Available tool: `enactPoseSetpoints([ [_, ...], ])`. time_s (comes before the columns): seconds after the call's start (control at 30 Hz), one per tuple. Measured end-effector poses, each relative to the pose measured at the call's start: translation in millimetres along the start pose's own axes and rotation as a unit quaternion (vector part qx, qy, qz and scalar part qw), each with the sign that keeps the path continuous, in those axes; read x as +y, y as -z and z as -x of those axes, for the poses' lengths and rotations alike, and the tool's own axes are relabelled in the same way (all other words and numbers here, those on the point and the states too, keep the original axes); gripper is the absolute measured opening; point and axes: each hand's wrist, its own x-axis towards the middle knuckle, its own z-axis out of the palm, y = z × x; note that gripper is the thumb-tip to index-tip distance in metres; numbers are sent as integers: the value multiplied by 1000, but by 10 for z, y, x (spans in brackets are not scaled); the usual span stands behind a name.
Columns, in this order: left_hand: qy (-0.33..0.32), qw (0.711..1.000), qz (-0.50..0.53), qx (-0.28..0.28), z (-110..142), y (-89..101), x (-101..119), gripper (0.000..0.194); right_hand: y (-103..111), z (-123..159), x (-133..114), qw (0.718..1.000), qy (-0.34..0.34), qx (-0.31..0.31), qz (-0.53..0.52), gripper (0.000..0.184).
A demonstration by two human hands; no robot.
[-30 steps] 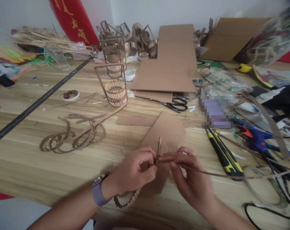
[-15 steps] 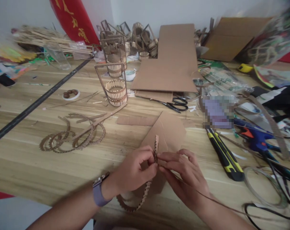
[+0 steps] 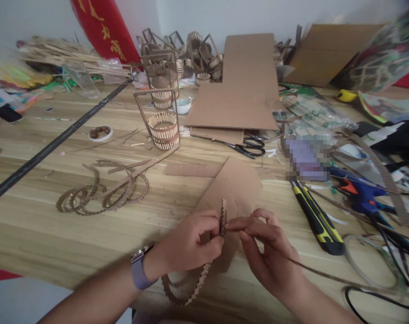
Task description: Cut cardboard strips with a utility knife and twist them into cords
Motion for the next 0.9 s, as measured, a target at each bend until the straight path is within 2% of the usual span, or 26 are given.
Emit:
enactPoseSetpoints([
  [0.17,50,998,2,28,18,16,-19,21,-2,-27,-13,999,25,-27,-4,21],
  [0.47,21,999,-2,25,3,-7,9,21,-18,-58,-25,999,27,-31,26,22],
  [0.77,-11,1000,-3,-12,4,12,30,22,25,-39,-25,997,-66,-19,41,12],
  [0.9,29,999,34,12,17,9,3,21,7,-48,-34,1000,-25,2,12,15],
])
